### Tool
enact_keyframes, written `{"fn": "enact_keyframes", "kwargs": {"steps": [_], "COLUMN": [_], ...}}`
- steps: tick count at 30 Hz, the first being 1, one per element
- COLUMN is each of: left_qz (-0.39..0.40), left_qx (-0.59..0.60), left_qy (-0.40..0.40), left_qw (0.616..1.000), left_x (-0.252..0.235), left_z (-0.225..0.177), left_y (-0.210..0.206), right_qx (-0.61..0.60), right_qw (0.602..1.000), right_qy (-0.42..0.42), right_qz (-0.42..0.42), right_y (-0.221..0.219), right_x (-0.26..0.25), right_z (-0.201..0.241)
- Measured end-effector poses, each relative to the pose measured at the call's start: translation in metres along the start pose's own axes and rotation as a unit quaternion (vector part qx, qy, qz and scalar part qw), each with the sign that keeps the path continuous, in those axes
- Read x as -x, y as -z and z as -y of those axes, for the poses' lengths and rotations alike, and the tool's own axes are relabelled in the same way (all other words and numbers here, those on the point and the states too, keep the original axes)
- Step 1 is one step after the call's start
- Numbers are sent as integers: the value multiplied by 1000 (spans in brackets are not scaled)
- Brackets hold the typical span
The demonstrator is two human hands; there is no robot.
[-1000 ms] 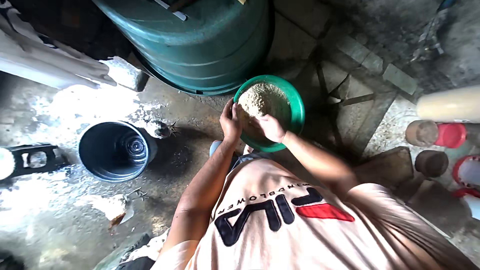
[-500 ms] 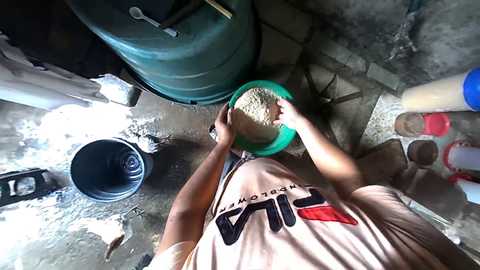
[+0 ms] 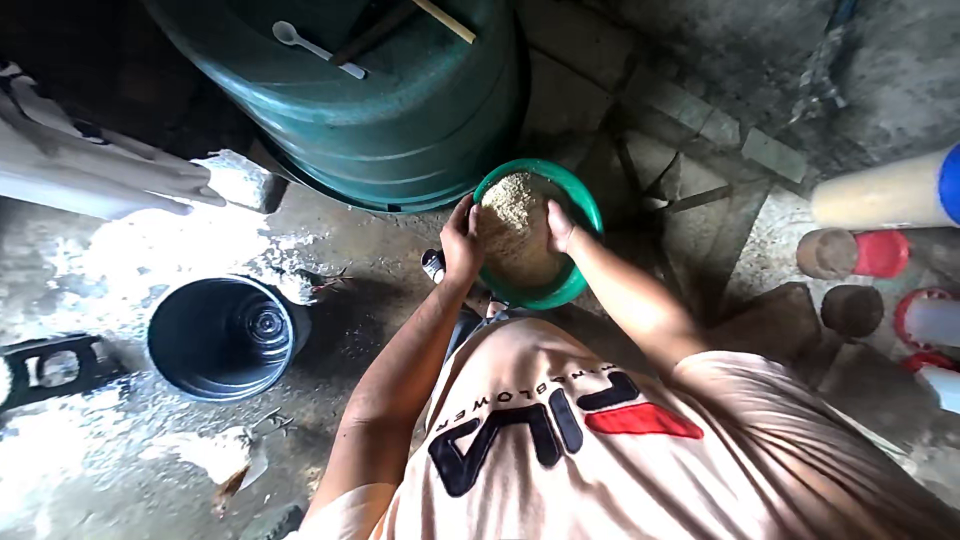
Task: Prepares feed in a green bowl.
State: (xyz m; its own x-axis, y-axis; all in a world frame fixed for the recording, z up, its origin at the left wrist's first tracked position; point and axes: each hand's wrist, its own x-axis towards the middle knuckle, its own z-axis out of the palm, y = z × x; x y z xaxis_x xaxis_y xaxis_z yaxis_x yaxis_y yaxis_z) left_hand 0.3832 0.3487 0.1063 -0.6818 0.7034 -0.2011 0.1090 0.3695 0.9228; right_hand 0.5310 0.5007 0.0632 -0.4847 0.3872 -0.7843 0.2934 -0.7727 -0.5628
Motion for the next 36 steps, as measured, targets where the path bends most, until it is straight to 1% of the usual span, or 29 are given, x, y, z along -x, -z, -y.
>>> {"fn": "enact_keyframes", "kwargs": {"steps": [3,5,7,9,11,12,13,14,16,17,18,19,20,21,23,25,27,29,30,31,32,34,36], "left_qz": [2,6,8,9,8,10,10,8,8,10,9,7,6,4,-1,-4,-7,4,12,19,25,34,42], "left_qx": [-1,2,5,3,-1,-2,0,3,10,13,13,16,18,19,25,32,35,39,41,41,39,29,13], "left_qy": [-5,-9,-10,-9,-5,-5,-6,-8,-9,-7,-6,-1,3,4,2,-1,-13,-33,-43,-54,-65,-83,-81], "left_qw": [1000,1000,1000,1000,1000,1000,1000,1000,1000,1000,1000,1000,1000,1000,1000,999,999,999,998,997,997,996,996], "left_x": [-3,-5,-6,-8,-10,-10,-11,-11,-12,-13,-13,-14,-13,-13,-13,-12,-10,-8,-9,-9,-9,-10,-11], "left_z": [2,5,7,7,6,4,2,1,6,10,13,16,19,23,29,36,39,39,37,34,30,21,12], "left_y": [3,5,7,7,6,6,6,5,6,7,7,8,8,8,9,11,13,15,14,14,13,12,12], "right_qx": [11,78,189,299,405,463,530,598,711,746,770,775,765,741,656,526,419,282,225,195,190,239,334], "right_qw": [999,996,979,940,881,841,793,742,646,614,597,602,617,646,722,819,879,940,956,963,963,948,915], "right_qy": [7,19,70,163,245,278,299,302,278,255,226,195,180,180,209,221,210,171,156,146,146,171,208], "right_qz": [41,40,37,28,31,28,24,23,21,18,7,-11,-30,-45,-63,-57,-84,-90,-104,-115,-125,-121,-83], "right_y": [-1,1,2,-7,-27,-38,-47,-54,-57,-52,-45,-37,-27,-18,-4,3,10,12,9,5,-1,-20,-44], "right_x": [-2,4,20,37,41,44,47,52,60,60,59,57,55,54,53,55,52,44,38,31,24,14,14], "right_z": [9,18,30,39,34,28,20,14,1,-3,-6,-9,-11,-11,-5,8,20,31,36,41,45,52,57]}}
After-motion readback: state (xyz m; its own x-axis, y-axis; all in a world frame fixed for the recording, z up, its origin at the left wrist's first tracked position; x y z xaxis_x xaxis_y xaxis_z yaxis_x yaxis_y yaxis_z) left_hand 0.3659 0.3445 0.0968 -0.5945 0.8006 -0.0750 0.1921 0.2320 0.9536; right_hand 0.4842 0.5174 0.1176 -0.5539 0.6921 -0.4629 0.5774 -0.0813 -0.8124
